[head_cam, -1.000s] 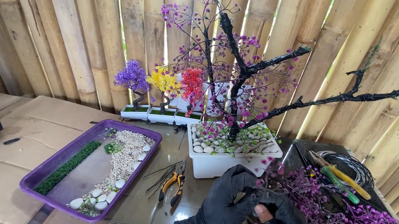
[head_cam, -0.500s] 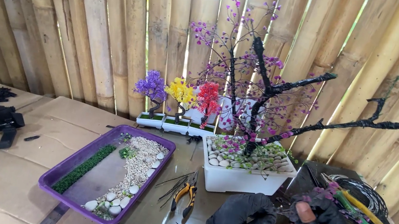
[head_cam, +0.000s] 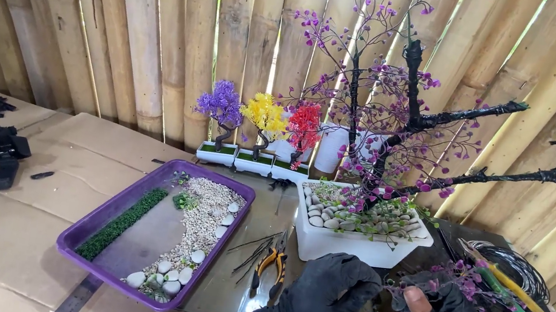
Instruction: Assembling an artificial red bonsai tree by attaching flower clusters to a wire branch structure.
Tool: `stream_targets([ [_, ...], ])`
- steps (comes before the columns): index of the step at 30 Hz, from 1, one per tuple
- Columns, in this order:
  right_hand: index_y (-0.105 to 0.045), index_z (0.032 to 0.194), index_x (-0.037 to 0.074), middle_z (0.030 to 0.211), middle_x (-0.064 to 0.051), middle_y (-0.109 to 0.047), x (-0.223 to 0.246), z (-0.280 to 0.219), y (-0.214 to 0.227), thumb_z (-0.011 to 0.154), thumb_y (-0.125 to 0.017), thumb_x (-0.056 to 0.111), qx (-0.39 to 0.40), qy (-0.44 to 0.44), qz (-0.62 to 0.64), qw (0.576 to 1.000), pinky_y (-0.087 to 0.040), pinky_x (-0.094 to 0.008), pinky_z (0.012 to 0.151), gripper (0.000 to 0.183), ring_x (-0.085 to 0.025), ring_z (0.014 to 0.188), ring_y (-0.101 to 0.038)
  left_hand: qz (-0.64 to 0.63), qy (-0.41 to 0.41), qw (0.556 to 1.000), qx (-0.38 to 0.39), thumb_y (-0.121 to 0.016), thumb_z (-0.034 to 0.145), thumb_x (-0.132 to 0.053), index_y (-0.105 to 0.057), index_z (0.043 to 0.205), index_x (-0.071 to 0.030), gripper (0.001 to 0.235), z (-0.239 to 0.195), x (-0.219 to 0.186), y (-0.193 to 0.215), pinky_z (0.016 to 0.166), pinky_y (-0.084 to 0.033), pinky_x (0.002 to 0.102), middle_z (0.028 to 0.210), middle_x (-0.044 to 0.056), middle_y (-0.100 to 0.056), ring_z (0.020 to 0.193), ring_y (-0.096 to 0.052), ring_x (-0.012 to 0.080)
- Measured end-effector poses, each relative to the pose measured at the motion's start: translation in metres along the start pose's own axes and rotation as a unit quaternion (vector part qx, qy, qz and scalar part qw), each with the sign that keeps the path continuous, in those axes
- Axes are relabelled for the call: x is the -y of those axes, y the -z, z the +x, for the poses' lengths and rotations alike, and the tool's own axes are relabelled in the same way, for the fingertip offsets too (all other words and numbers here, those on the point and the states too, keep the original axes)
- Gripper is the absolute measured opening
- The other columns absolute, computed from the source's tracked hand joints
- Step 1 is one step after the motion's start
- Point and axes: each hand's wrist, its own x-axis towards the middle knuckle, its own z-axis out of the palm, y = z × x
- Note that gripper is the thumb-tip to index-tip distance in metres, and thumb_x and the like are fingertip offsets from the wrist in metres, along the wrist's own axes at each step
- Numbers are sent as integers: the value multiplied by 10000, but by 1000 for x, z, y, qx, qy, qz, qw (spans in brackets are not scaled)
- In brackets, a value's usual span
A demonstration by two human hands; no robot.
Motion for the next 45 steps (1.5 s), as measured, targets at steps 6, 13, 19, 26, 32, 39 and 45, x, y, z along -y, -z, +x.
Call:
stream_targets([
  [6, -790, 999, 66, 1012, -127, -797, -10, -1, -3, 783, -825, 135, -10, 27, -3, 1000, -610, -501, 903, 229, -323, 991, -739, -8, -30, 1000, -1, -540, 1103, -206, -637, 1156, -78, 169, 7, 2, 2, 777, -604, 548, 1009, 159, -691, 882, -697, 415],
  [13, -831, 967, 69, 972, -96, -822, 7, -9, -6, 776, -836, 188, 4, 62, -89, 994, -621, -452, 841, 225, -280, 940, -750, -4, -44, 999, 7, -524, 1103, -190, -642, 1117, -62, 174, 19, -6, 3, 716, -573, 522, 955, 156, -676, 810, -680, 390],
  [19, -815, 984, 66, 1015, -107, -818, 27, -14, -7, 750, -840, 178, 22, 33, -46, 998, -640, -472, 897, 261, -330, 983, -763, 14, -45, 998, 29, -499, 1114, -247, -629, 1159, -105, 197, 27, -16, 7, 705, -565, 527, 967, 132, -683, 816, -669, 379],
  [26, -768, 998, 73, 1047, -88, -794, 85, 1, -11, 911, -717, 162, 49, 149, 8, 988, -596, -392, 908, 134, -236, 992, -749, 121, -32, 985, -117, -442, 1063, -270, -665, 1046, -67, 301, 82, 1, 63, 891, -476, 426, 964, 68, -670, 984, -623, 265],
  [32, -753, 1064, 85, 989, -116, -759, 111, 38, -36, 1001, -648, 280, 84, 190, -13, 978, -592, -448, 893, 230, -284, 914, -739, 162, -66, 984, -26, -445, 1080, -455, -606, 1437, -189, 473, 124, 71, 66, 1205, -250, 555, 1408, 163, -600, 1359, -518, 424],
  [39, -798, 1098, -16, 805, -121, -778, 87, 80, -28, 963, -691, 277, 187, 119, -1, 975, -486, -201, 1010, 340, -210, 790, -682, 219, -83, 971, -38, -680, 985, -424, -700, 1348, -209, 422, 136, 51, 54, 1225, -304, 610, 1388, 217, -662, 1333, -548, 488],
  [45, -765, 1139, -13, 881, -133, -756, 75, 103, -40, 975, -672, 262, 185, 127, 30, 974, -491, -238, 1031, 333, -234, 856, -673, 271, -76, 958, -59, -655, 981, -513, -703, 1357, -306, 432, 134, 87, 40, 1259, -209, 588, 1447, 95, -653, 1411, -516, 398],
])
